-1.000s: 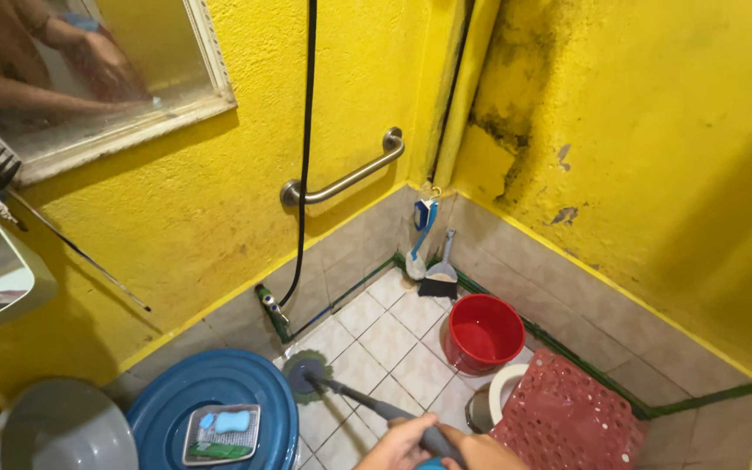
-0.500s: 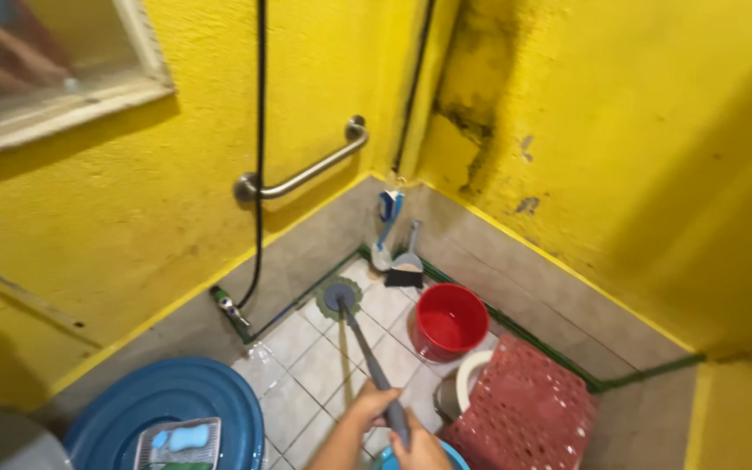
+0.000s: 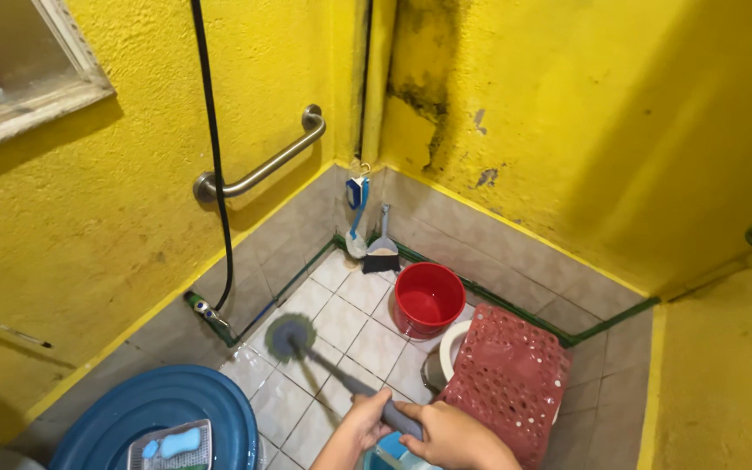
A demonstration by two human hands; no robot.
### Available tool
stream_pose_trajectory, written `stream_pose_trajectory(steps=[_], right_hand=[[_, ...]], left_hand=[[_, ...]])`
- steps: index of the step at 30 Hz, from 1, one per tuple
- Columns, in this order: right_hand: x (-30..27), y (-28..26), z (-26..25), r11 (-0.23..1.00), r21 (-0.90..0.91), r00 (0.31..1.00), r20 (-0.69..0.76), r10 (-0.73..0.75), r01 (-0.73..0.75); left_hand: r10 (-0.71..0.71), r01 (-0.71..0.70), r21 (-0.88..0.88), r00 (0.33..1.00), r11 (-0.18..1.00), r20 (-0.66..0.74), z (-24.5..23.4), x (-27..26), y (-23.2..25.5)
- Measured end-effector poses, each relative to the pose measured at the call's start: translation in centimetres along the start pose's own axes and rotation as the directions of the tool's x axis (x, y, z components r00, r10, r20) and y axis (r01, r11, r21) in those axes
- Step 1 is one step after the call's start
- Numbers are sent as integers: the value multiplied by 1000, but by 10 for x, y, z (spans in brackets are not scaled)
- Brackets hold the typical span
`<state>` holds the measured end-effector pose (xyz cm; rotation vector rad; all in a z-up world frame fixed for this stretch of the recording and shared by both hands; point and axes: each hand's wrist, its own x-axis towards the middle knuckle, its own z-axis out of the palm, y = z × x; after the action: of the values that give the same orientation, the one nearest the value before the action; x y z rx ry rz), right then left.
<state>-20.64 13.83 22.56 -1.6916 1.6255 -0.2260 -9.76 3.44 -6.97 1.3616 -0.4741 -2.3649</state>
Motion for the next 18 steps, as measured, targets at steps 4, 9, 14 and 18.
stream_pose_trajectory(steps=[4,9,14,18], right_hand=[[-10,-18,-7,999,34,995,92,25,-28],[-11,-20,4,996,91,999,36,-6,3],[-19,-9,17,999,-20,998,-54,41,-42],[-19,24,43,999,-44,990,-136,26,-32]], left_hand=[[-17,11,-164,999,986,-34,-22,-15,-19],[58,-69,-284,997,956,-49,-27,-21,-23],[87,-104,-216,993,971,-85,-19,-14,-18],[59,-58,-148,998,987,1,-9,-12,-20]])
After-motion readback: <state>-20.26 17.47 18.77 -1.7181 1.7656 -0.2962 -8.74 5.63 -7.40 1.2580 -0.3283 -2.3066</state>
